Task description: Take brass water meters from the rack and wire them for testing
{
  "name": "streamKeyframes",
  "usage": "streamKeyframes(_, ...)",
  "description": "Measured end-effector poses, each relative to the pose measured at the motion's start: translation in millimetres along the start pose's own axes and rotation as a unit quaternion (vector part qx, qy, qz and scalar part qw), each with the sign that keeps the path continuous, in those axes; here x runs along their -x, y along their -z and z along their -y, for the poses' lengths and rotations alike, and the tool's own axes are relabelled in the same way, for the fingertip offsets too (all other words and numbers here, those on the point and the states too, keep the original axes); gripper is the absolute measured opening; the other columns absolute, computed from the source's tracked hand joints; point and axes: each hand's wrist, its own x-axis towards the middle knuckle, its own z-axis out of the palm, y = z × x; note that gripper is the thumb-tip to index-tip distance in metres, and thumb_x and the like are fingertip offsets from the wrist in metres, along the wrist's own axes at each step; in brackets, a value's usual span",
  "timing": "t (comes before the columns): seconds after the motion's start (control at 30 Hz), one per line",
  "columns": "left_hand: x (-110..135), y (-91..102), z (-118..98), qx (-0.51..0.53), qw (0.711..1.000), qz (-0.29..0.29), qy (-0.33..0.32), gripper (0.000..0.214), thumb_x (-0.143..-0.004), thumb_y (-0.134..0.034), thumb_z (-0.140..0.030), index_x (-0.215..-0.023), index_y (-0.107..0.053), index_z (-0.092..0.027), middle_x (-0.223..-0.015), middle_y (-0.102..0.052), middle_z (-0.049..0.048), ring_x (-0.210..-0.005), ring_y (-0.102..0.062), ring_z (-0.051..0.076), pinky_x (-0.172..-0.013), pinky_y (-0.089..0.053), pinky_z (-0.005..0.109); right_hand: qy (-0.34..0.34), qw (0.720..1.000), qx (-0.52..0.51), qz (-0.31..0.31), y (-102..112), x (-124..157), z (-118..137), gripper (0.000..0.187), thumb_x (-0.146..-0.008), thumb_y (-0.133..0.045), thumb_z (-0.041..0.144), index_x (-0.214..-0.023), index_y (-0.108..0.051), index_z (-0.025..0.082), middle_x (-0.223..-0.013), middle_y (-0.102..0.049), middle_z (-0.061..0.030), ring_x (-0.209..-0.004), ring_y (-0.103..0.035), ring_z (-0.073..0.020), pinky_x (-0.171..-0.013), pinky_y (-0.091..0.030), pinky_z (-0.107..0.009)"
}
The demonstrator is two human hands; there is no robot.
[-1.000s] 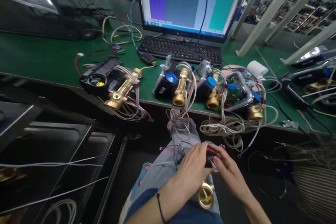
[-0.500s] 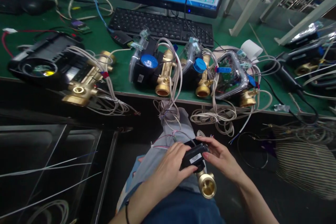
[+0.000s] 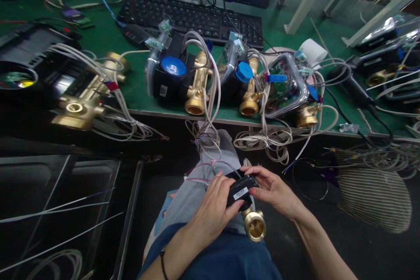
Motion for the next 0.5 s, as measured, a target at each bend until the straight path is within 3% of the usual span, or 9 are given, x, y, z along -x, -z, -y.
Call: streamKeyframes(0.5, 0.6, -0.3, -3.2, -0.009, 1.0, 0.007, 0.024, 0.034, -0.087, -0.057, -0.024, -0.115, -0.039, -0.02, -0.111, -0.054, 0.0093, -0.117, -0.049, 0.03, -0.096, -0.045, 0.05, 0.005, 1.0, 0.019, 0.008, 0.3, -1.1, -0.5, 0.037, -0.07, -0.074, 0.031, -0.102, -0.057, 0.026, -0.123, -0.054, -0.0039, -0.123, -0.045, -0.0187, -0.11, -0.028, -0.04)
